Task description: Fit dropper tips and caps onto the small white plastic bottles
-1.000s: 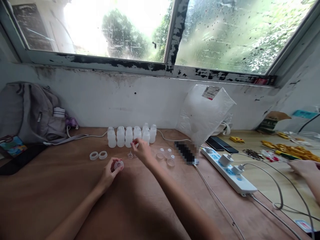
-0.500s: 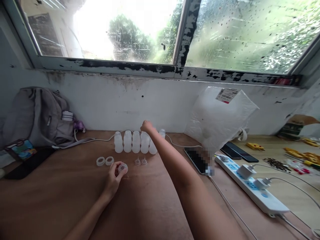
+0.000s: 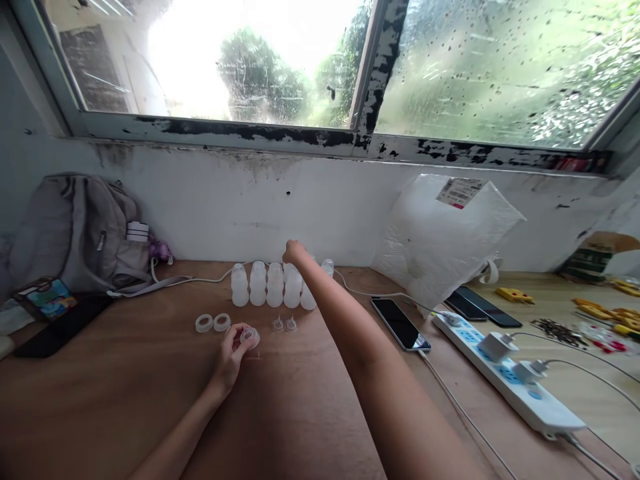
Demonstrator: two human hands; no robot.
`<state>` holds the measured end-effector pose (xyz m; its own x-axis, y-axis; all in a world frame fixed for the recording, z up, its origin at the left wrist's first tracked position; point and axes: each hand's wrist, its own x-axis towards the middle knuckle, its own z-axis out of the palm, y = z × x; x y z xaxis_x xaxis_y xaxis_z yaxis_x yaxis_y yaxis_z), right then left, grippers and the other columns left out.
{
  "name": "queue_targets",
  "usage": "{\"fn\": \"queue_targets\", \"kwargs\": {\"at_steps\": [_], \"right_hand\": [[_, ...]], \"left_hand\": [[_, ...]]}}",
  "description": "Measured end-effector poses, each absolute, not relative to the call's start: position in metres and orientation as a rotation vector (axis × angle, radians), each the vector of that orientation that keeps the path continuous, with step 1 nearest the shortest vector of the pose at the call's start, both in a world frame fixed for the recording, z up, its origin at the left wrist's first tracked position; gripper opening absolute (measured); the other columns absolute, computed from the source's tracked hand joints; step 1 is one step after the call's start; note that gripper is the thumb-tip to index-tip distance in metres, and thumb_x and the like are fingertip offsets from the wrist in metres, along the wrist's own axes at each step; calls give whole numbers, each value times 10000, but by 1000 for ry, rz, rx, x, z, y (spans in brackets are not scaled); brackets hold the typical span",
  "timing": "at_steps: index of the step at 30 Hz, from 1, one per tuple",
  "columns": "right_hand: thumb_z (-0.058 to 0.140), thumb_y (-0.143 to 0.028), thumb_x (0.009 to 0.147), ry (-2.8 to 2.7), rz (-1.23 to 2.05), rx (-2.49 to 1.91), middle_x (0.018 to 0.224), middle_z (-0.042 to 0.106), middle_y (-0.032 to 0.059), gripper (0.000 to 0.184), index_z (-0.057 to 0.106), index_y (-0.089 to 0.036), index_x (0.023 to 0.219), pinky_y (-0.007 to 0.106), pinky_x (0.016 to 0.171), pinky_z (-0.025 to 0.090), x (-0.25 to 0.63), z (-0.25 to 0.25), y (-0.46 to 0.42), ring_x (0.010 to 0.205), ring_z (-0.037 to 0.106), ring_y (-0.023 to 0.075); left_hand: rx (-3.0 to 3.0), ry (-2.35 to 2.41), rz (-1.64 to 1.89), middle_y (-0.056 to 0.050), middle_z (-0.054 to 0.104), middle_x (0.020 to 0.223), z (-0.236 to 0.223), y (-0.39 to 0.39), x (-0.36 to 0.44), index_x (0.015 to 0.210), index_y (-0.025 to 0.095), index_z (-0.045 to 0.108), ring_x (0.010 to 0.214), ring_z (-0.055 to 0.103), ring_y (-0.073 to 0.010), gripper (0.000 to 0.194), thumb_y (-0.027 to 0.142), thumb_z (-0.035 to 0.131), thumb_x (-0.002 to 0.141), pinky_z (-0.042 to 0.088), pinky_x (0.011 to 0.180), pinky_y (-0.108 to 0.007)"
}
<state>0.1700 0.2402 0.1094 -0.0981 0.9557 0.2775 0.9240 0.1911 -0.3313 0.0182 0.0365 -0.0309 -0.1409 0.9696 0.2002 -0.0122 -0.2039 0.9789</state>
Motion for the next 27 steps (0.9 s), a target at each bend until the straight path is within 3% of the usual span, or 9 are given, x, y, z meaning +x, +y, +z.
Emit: {"fn": "queue_targets", "kwargs": {"at_steps": [3,8,10,15,19,27], "right_hand": [[677,-129,596,-2019,101,-1846,709,598,93,163,616,-107,746,297,608,446,175,130,233,709,570,207],[518,-263,734,-1900,-75,-1720,931,557,112,292,554,-121,986,289,699,410,180,169,194,850,525,204],[468,-288,765,-1842,-167,-1550,961,531,98,302,534,-135,1017,279,699,406,181,172,164,816,523,180],[501,-296,755,-1948,-67,-1183,833,539,52,215,569,-163,910,250,622,422,187,123,73,698,523,147],[505,-258,756,-1959,57,-1177,834,538,46,166,565,-210,903,276,652,432,195,64,21,742,531,168],[523,-274,758,-1815,157,-1137,900,555,64,276,494,-224,1028,316,659,461,206,15,5,739,540,181]], "left_hand": [[1248,1185,1481,-41,504,874,-29,36,19,818,154,535,767,515,-148,170,277,534,701,449,677,-260],[1179,1102,1452,-21,530,838,-23,30,20,821,167,512,735,532,-141,194,311,552,697,457,640,-257],[1154,1060,1464,-5,532,815,-21,28,20,820,173,506,732,532,-133,191,307,561,695,453,649,-253],[1080,994,1505,-5,557,803,-20,27,18,795,160,532,766,538,-137,188,275,604,664,428,699,-247],[1026,989,1526,-9,575,815,-22,27,18,797,158,559,800,541,-135,206,281,626,645,405,731,-230],[950,914,1408,-46,617,834,-16,19,22,769,137,601,756,573,-147,275,387,608,654,444,674,-243]]}}
